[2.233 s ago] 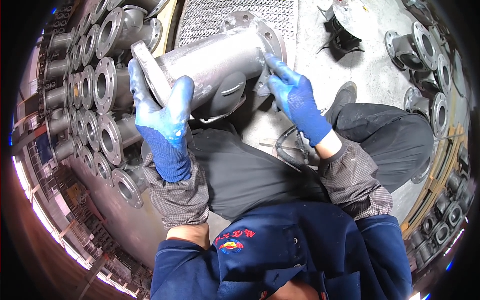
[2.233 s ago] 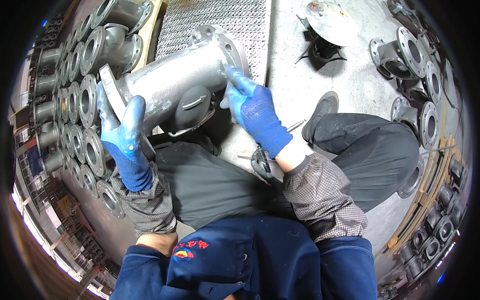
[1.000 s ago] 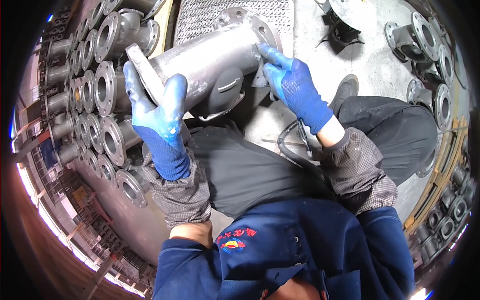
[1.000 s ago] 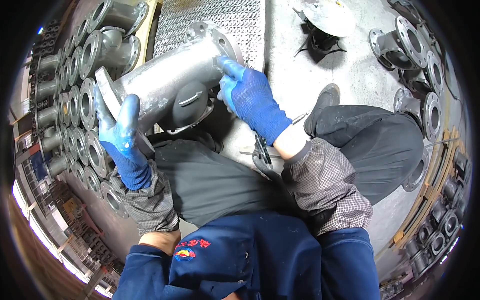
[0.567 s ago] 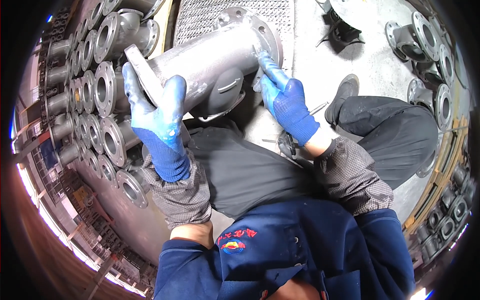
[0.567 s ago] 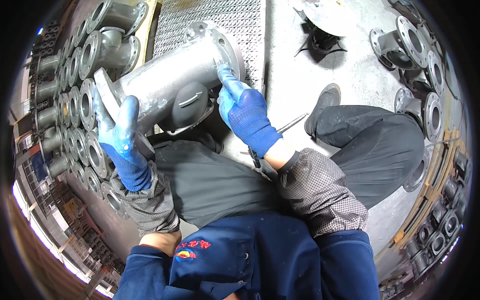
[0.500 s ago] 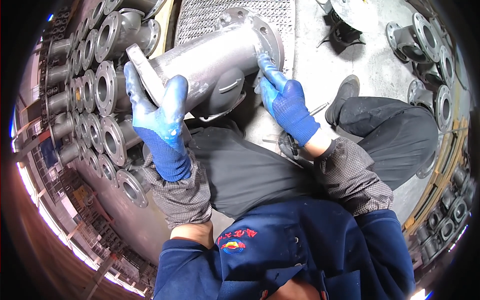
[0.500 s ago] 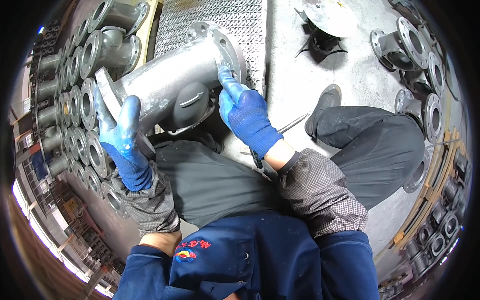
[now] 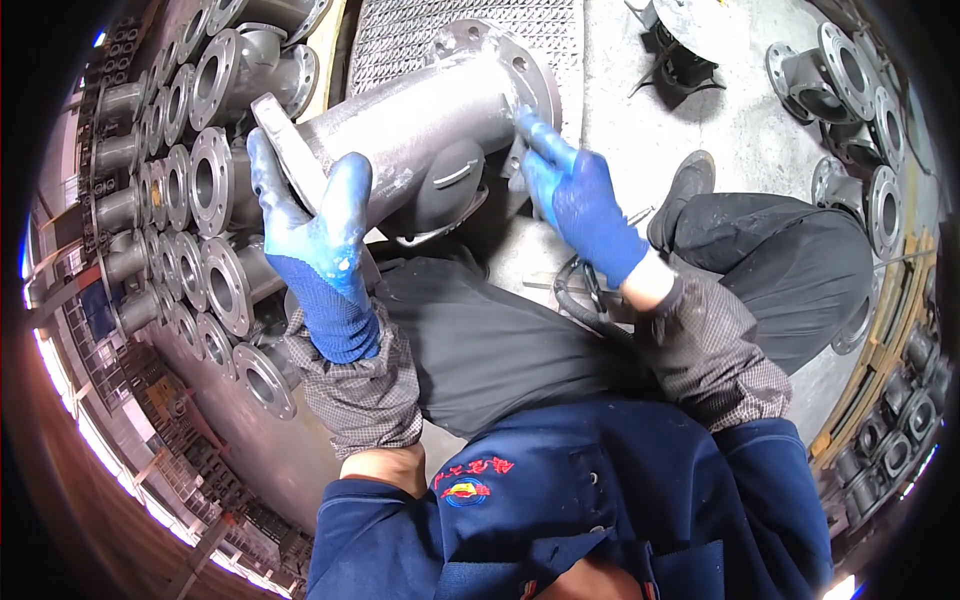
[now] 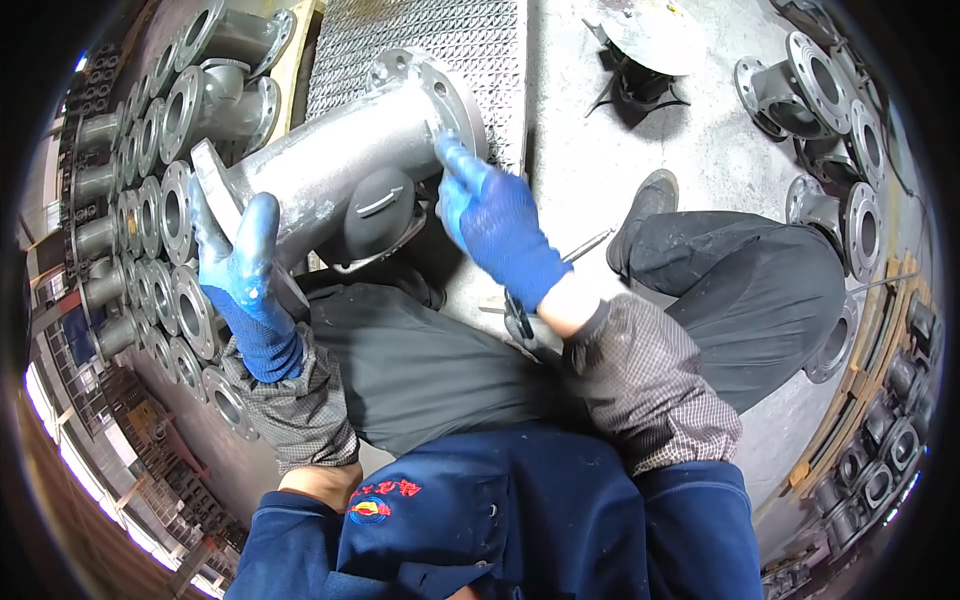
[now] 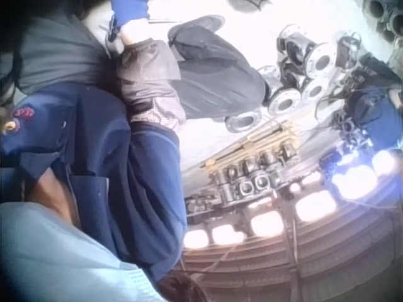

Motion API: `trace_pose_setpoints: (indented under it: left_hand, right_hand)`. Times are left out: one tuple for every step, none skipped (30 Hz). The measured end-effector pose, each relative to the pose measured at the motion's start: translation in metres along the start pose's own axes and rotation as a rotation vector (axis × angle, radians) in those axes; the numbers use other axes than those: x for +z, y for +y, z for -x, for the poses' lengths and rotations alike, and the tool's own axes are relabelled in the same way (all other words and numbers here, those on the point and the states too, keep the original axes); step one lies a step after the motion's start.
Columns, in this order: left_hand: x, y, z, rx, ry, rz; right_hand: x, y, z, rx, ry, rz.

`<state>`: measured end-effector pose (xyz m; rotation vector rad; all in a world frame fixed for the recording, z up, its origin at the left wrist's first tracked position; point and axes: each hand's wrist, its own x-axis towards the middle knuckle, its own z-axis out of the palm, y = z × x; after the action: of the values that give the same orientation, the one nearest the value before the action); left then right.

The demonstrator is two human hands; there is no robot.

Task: The person uses a small tool and a cloth to clean the surfaces and edges of several metal pipe T-junction components, moving them between a pallet and the floor.

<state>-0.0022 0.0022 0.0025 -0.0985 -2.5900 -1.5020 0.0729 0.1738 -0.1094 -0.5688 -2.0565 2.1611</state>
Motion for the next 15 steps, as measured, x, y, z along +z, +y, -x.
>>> trace_pose_setpoints:
  left_hand:
    - [-0.001, -0.003, -0.001, 0.053, -0.011, -0.112]
    - [-0.003, -0.007, -0.001, 0.107, -0.022, -0.223]
    - [-0.003, -0.008, -0.002, 0.131, -0.013, -0.235]
    - [-0.004, -0.009, -0.002, 0.154, -0.005, -0.249]
    - [-0.002, -0.007, 0.000, 0.144, 0.010, -0.163]
    - [-0.004, -0.007, 0.002, 0.161, 0.003, -0.156]
    - [-0.003, -0.007, 0.002, 0.184, 0.003, -0.143]
    - [-0.002, -0.008, 0.003, 0.206, 0.002, -0.129]
    - [-0.001, -0.007, 0.002, 0.204, 0.006, -0.120]
    - [-0.002, -0.007, 0.002, 0.215, 0.002, -0.161]
    - [-0.002, -0.006, 0.000, 0.230, 0.001, -0.201]
    - [-0.003, -0.006, 0.001, 0.242, -0.005, -0.242]
    - [-0.003, -0.005, 0.001, 0.219, -0.005, -0.239]
    - [-0.003, -0.005, 0.001, 0.213, -0.004, -0.230]
    - [-0.004, -0.005, 0.001, 0.204, -0.002, -0.227]
  right_hand:
    - [-0.001, 0.001, -0.004, -0.011, 0.006, -0.010]
    - [-0.002, 0.002, -0.006, -0.016, 0.014, -0.020]
    - [-0.003, -0.008, -0.002, 0.060, -0.020, -0.041]
    - [-0.003, -0.014, -0.001, 0.137, -0.053, -0.061]
    - [-0.001, -0.009, -0.004, 0.070, -0.045, 0.012]
    - [-0.001, -0.009, -0.005, 0.007, -0.027, 0.088]
    - [-0.007, -0.011, -0.014, -0.031, -0.016, 0.169]
    - [-0.012, -0.014, -0.019, -0.069, -0.006, 0.249]
    - [-0.011, -0.029, -0.020, 0.129, -0.066, 0.167]
    - [-0.007, -0.030, -0.016, 0.104, -0.055, 0.145]
    - [-0.003, -0.028, -0.010, 0.080, -0.044, 0.123]
    - [-0.002, -0.024, -0.007, 0.058, -0.032, 0.104]
    - [-0.004, -0.021, -0.011, -0.024, -0.009, 0.214]
    - [-0.007, -0.020, -0.015, 0.053, -0.046, 0.108]
    - [-0.007, -0.027, -0.020, 0.135, -0.086, -0.003]
